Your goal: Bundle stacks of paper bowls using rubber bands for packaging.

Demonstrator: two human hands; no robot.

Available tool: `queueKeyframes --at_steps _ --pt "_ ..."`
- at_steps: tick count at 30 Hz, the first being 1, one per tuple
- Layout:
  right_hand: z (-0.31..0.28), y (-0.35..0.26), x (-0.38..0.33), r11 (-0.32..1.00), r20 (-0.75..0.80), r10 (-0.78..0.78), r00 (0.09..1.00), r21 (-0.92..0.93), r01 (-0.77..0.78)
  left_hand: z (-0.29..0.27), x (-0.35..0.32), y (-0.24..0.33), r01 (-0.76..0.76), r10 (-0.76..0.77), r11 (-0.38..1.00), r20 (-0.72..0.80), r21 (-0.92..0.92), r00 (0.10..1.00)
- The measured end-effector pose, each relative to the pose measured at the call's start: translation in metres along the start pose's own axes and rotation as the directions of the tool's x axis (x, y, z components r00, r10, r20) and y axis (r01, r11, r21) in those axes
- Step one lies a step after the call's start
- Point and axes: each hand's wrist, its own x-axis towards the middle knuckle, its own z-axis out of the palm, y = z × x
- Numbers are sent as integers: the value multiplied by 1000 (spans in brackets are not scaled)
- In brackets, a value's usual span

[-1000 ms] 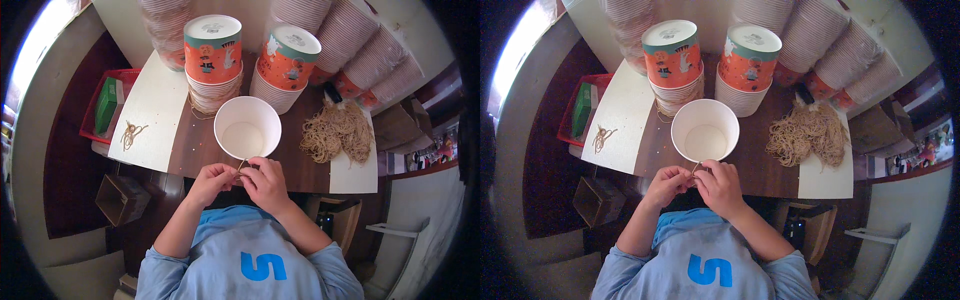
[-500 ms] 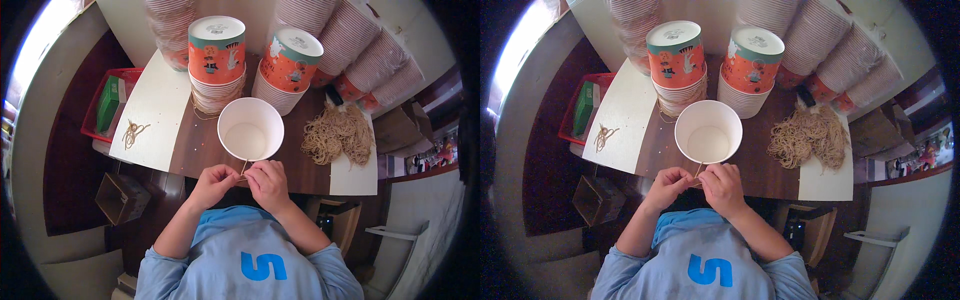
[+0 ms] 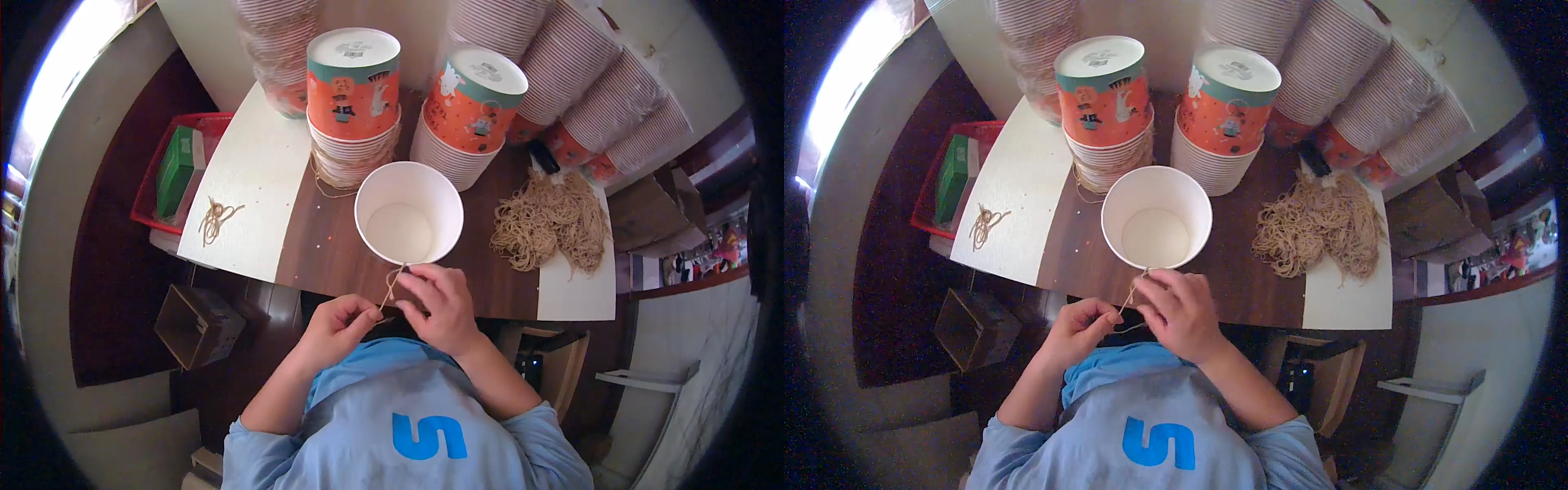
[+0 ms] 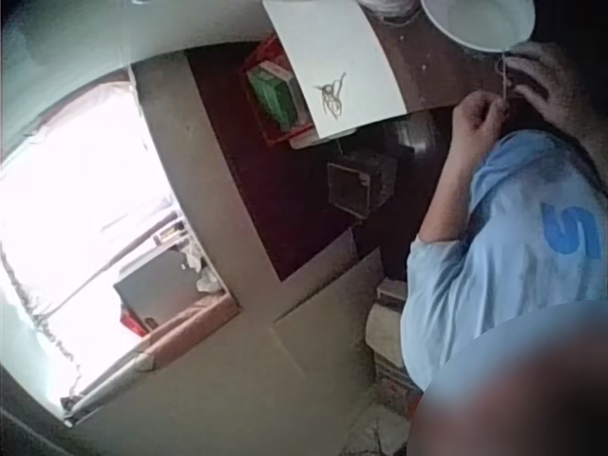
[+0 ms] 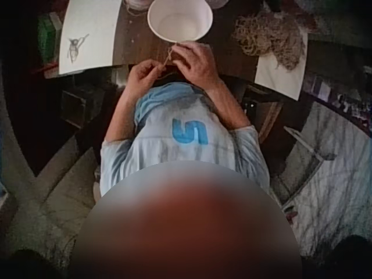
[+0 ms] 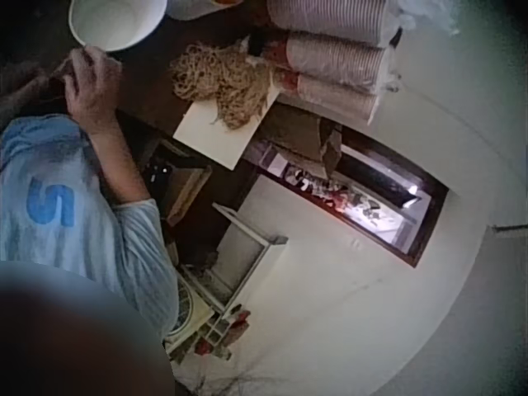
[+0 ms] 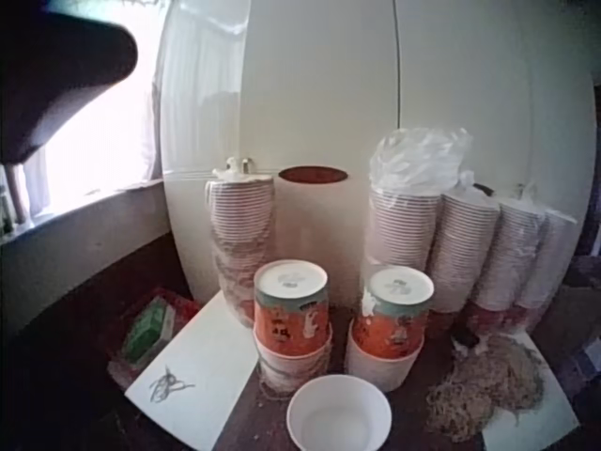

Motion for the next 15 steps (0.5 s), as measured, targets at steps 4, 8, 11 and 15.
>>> queueKeyframes --at_steps 4,8,11,15 --pt "10 7 -3 985 20 -173 985 20 172 8 -3 19 -4 5 999 41 -37 999" --pt "12 26 -1 974 10 -223 975 52 223 8 -9 35 -184 182 983 88 7 979" --pt "-1 20 3 984 -16 -168 986 52 169 5 -9 40 -233 230 972 66 42 971" --pt "-11 6 6 976 -27 -186 982 107 188 6 -6 34 -169 169 986 48 5 984"
